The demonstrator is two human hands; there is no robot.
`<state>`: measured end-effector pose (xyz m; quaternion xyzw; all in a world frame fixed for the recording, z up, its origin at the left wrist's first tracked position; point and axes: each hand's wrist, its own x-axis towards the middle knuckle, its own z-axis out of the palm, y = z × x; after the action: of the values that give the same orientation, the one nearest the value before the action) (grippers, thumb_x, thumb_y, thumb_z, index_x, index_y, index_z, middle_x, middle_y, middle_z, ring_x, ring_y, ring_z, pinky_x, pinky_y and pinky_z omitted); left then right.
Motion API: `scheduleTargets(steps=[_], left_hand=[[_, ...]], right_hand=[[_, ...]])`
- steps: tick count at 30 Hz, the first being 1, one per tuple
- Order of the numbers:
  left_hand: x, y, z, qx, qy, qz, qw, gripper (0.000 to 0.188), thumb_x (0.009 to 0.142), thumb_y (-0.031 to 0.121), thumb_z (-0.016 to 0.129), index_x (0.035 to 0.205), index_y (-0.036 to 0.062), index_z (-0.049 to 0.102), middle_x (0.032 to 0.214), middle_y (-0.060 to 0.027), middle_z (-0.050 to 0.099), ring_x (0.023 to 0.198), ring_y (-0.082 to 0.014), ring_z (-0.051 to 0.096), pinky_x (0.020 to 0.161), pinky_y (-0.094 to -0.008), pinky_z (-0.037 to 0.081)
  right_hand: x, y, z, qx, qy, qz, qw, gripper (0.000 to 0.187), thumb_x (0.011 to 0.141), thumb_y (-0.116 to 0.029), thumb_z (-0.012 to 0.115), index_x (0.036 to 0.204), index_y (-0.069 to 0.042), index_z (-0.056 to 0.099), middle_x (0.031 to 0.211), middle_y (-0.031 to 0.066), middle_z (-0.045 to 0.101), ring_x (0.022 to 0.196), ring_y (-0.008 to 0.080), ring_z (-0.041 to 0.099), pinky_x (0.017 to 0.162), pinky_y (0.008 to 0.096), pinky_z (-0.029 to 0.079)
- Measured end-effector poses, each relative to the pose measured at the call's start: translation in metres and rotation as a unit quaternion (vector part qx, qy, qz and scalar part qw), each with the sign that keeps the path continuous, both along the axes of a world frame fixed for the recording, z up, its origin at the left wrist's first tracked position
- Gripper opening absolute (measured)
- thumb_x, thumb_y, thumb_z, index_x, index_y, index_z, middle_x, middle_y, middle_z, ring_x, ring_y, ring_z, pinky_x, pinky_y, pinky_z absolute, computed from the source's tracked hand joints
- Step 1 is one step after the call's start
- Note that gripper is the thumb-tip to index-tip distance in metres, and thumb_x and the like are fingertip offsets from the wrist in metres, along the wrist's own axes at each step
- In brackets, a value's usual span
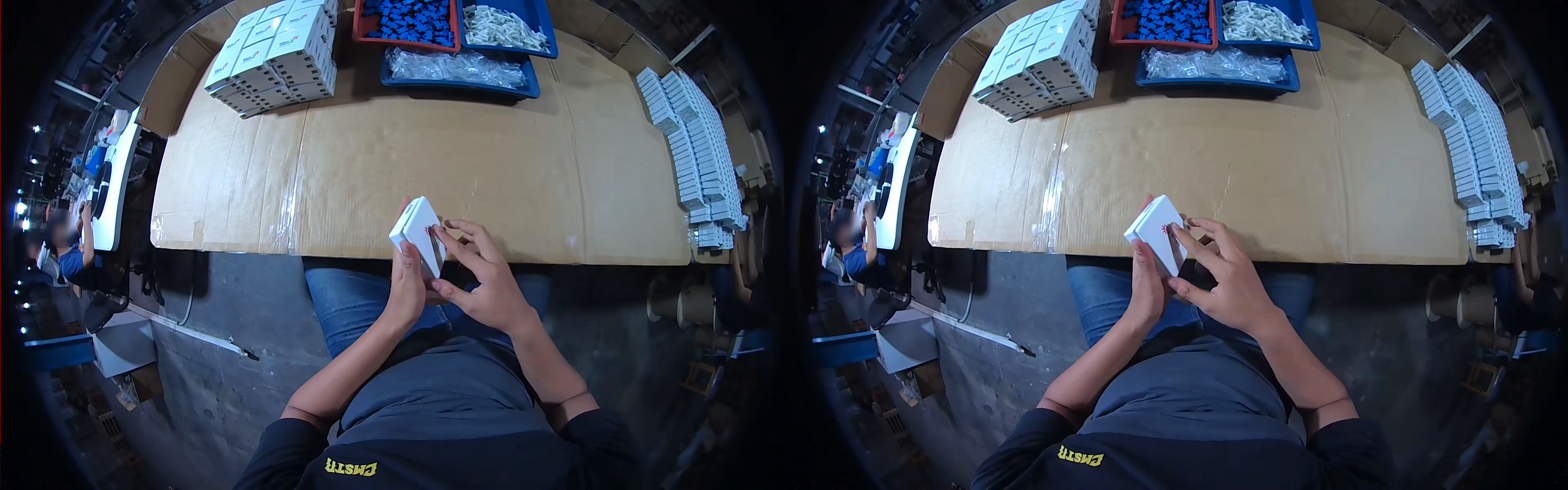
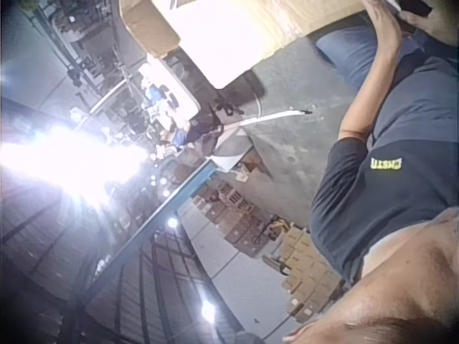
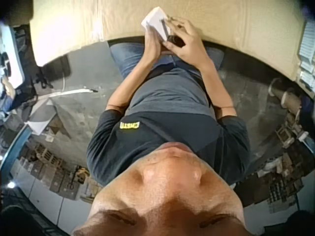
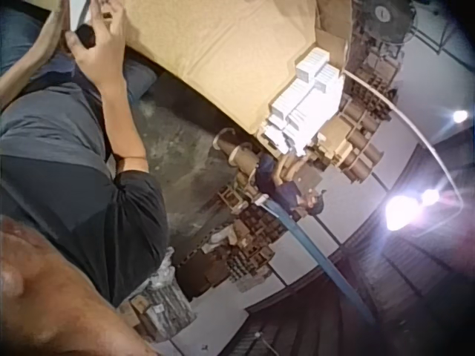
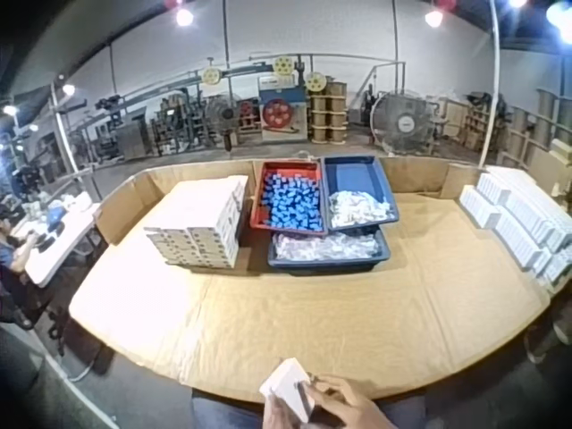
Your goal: Pack a small electrical or hardware component into a retail box along with small parts bags.
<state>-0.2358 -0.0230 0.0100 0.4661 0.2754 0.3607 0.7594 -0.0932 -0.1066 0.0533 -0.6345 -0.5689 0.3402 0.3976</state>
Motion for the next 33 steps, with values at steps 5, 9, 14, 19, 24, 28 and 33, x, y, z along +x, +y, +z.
scheduleTargets(steps=[5, 9, 14, 19, 24, 28, 33], left_hand=[[-0.002, -0.014, 0.010, -0.227, -0.029, -0.147, 0.962, 0.075, 0.111, 0.066, 0.032, 0.157, 0.0078, 0.039, 0.141, -0.0121, 0.060, 0.126, -0.0239, 0.064, 0.106, -0.0380, 0.054], [0.002, -0.024, 0.022, -0.230, -0.046, -0.145, 0.961, 0.071, 0.111, 0.066, 0.034, 0.153, 0.0097, 0.043, 0.135, -0.0100, 0.063, 0.123, -0.0207, 0.065, 0.102, -0.0362, 0.055], [-0.004, -0.023, 0.021, -0.215, -0.022, -0.139, 0.966, 0.072, 0.110, 0.068, 0.033, 0.152, 0.0107, 0.044, 0.132, -0.0088, 0.063, 0.119, -0.0196, 0.065, 0.100, -0.0348, 0.055], [-0.023, -0.018, -0.034, -0.217, 0.029, -0.181, 0.959, 0.080, 0.109, 0.070, 0.034, 0.155, 0.0048, 0.040, 0.128, -0.0082, 0.062, 0.118, -0.0191, 0.063, 0.103, -0.0378, 0.051], [0.000, -0.015, -0.011, 0.090, 0.026, -0.082, 0.992, 0.082, 0.111, 0.041, 0.056, 0.169, 0.0000, 0.015, 0.154, -0.0160, 0.046, 0.139, -0.0269, 0.050, 0.120, -0.0386, 0.036], [-0.002, -0.012, -0.004, -0.132, -0.023, 0.016, 0.991, 0.067, 0.113, 0.057, 0.039, 0.154, 0.0049, 0.044, 0.137, -0.0136, 0.062, 0.126, -0.0240, 0.063, 0.111, -0.0425, 0.050], [-0.002, -0.008, -0.003, -0.162, 0.014, 0.000, 0.987, 0.063, 0.113, 0.058, 0.039, 0.142, 0.0038, 0.051, 0.117, -0.0113, 0.068, 0.100, -0.0199, 0.071, 0.088, -0.0356, 0.061]], right_hand=[[0.015, 0.004, -0.012, 0.223, -0.204, -0.029, 0.953, 0.079, 0.087, -0.054, 0.081, 0.143, -0.002, 0.062, 0.150, 0.0232, 0.055, 0.132, 0.0385, 0.059, 0.110, 0.0493, 0.050], [0.017, 0.012, -0.019, 0.305, -0.227, 0.015, 0.925, 0.084, 0.089, -0.061, 0.074, 0.139, 0.005, 0.062, 0.149, 0.0292, 0.055, 0.133, 0.0461, 0.060, 0.110, 0.0533, 0.051], [0.013, 0.014, -0.028, 0.344, -0.185, 0.023, 0.920, 0.091, 0.089, -0.062, 0.072, 0.142, 0.011, 0.058, 0.143, 0.0321, 0.059, 0.129, 0.0494, 0.062, 0.109, 0.0539, 0.051], [-0.005, 0.015, -0.034, 0.279, -0.036, -0.065, 0.957, 0.092, 0.104, -0.070, 0.048, 0.147, 0.011, 0.054, 0.146, 0.0303, 0.058, 0.133, 0.0435, 0.061, 0.112, 0.0474, 0.049], [-0.027, 0.023, -0.018, 0.196, 0.194, -0.140, 0.951, 0.097, 0.107, -0.074, 0.026, 0.150, 0.009, 0.052, 0.157, 0.0260, 0.051, 0.147, 0.0347, 0.050, 0.123, 0.0422, 0.036], [-0.022, 0.018, -0.014, 0.177, 0.153, -0.110, 0.966, 0.069, 0.109, -0.047, 0.052, 0.150, 0.008, 0.053, 0.159, 0.0267, 0.049, 0.148, 0.0370, 0.050, 0.122, 0.0427, 0.038], [-0.003, 0.010, -0.030, 0.214, -0.027, -0.011, 0.976, 0.055, 0.095, -0.014, 0.068, 0.143, 0.010, 0.058, 0.155, 0.0282, 0.054, 0.142, 0.0385, 0.057, 0.117, 0.0433, 0.047]])
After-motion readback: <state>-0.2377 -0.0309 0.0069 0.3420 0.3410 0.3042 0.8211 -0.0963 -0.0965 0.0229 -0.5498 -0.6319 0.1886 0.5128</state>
